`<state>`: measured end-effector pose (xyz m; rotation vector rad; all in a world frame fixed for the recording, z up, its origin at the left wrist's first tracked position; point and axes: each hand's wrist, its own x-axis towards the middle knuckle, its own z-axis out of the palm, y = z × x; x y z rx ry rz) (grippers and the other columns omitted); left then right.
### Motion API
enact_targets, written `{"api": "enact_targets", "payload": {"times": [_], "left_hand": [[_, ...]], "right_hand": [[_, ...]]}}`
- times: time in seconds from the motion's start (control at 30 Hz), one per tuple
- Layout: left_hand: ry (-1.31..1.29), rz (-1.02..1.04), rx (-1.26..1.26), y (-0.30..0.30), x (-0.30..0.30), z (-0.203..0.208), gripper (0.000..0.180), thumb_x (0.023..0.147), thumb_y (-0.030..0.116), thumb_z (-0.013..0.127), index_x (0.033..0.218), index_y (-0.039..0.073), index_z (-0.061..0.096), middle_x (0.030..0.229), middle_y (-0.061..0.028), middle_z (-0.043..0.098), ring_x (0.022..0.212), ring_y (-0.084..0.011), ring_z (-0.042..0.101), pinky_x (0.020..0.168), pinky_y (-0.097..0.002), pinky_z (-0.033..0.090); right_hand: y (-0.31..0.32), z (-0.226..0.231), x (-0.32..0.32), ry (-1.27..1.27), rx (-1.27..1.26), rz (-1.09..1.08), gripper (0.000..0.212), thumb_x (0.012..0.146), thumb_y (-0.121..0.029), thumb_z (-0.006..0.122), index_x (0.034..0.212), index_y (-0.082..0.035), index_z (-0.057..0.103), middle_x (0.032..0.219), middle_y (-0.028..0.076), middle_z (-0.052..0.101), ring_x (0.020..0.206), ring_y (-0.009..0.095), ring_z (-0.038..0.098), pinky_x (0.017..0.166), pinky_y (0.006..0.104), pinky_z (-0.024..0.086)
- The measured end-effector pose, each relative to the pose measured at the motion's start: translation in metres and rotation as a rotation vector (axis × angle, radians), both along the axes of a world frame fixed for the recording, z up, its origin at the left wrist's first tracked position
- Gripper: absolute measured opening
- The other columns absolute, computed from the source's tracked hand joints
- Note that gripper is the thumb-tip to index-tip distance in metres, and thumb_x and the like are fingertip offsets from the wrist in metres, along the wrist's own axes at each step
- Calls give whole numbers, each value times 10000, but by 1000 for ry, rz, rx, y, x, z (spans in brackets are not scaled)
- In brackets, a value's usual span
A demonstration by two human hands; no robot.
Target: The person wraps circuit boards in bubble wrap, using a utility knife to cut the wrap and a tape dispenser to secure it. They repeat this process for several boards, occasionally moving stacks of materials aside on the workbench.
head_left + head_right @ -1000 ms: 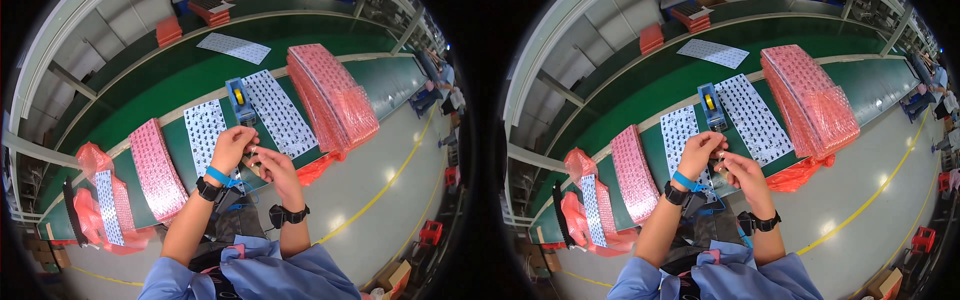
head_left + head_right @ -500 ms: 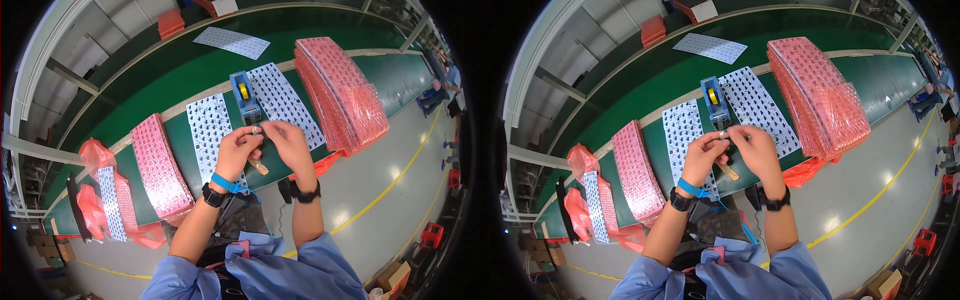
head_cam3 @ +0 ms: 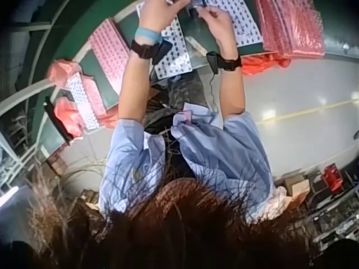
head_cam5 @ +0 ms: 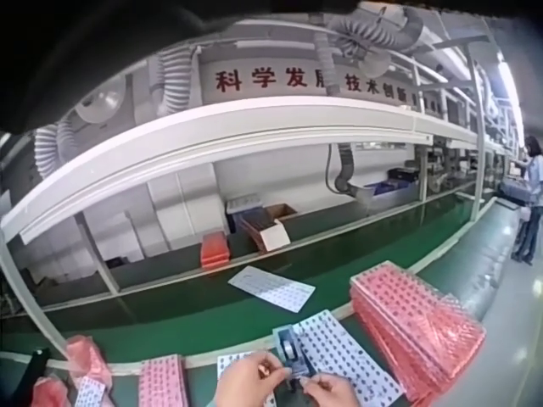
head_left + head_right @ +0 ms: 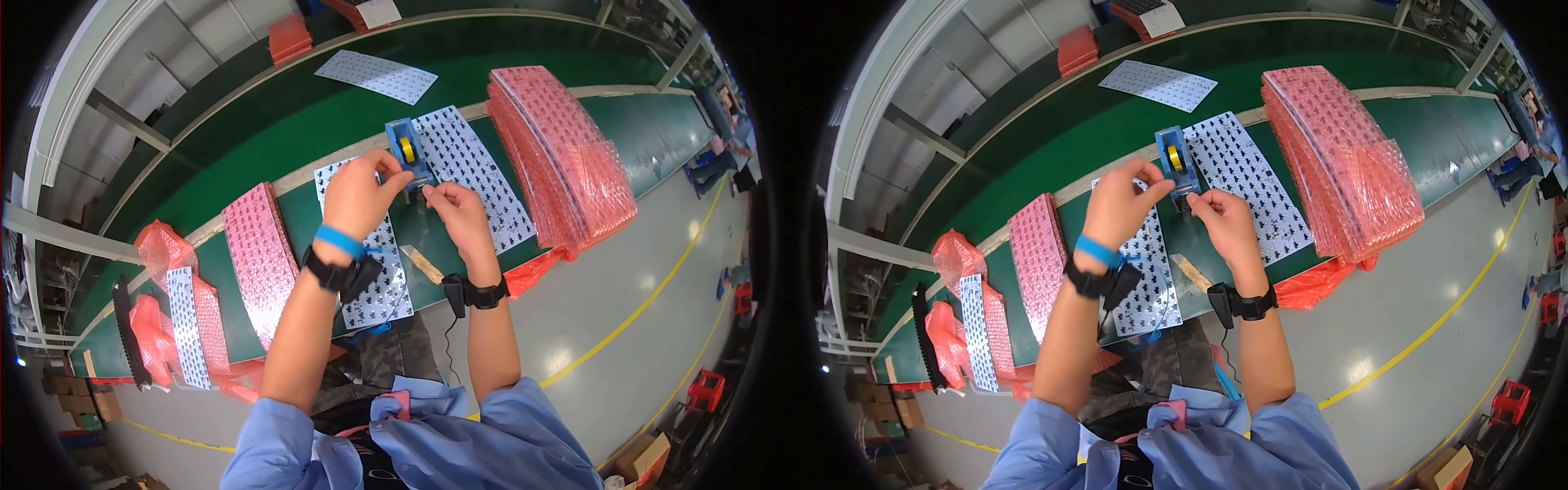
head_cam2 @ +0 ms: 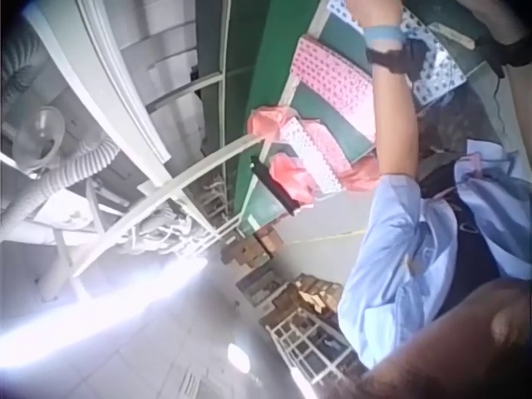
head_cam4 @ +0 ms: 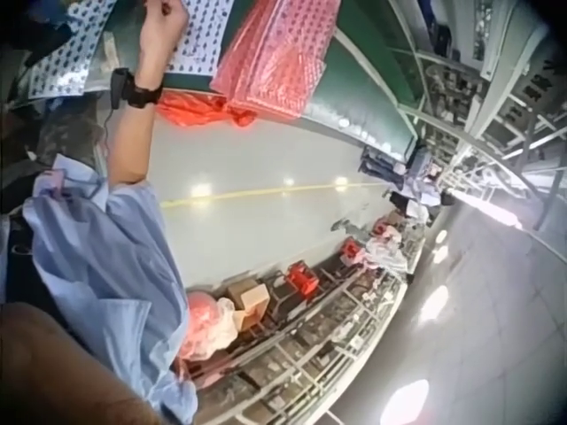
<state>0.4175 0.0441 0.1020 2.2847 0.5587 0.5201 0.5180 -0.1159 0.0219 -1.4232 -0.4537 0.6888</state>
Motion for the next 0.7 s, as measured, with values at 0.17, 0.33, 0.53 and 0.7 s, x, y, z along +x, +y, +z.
{"api": "enact_targets", "payload": {"times": [0.17, 0.33, 0.53, 0.7], "left_hand": [[156, -123, -48, 20, 26, -14, 230, 852, 191, 847, 846, 2, 717, 765, -59, 699, 709, -144, 642, 666, -294, 507], [105, -130, -142, 28, 25, -29, 300, 796, 311, 880, 829, 44, 747, 776, -74, 729, 698, -201, 693, 648, -331, 522], [122, -155, -169, 28, 27, -28, 317, 786, 319, 896, 817, 42, 745, 748, -59, 715, 670, -177, 671, 627, -318, 512], [234, -102, -165, 21, 29, -13, 293, 813, 242, 895, 793, 11, 715, 745, -35, 685, 709, -122, 627, 648, -282, 486]], "right_hand": [[4, -7, -7, -144, -94, -83, 268, 1015, -243, 709, 933, 9, 747, 763, -47, 652, 679, 24, 530, 595, 209, 367], [4, 11, -24, -186, -194, -211, 267, 1012, -239, 716, 962, 16, 777, 742, -34, 659, 655, 27, 531, 562, 223, 365], [9, 3, -25, -75, 21, -220, 227, 1003, -200, 724, 972, 18, 778, 757, -31, 673, 659, 27, 527, 572, 213, 369], [10, -2, -19, -26, 69, -153, 189, 997, -176, 724, 984, 9, 763, 781, -40, 669, 670, 22, 506, 590, 201, 364]]}}
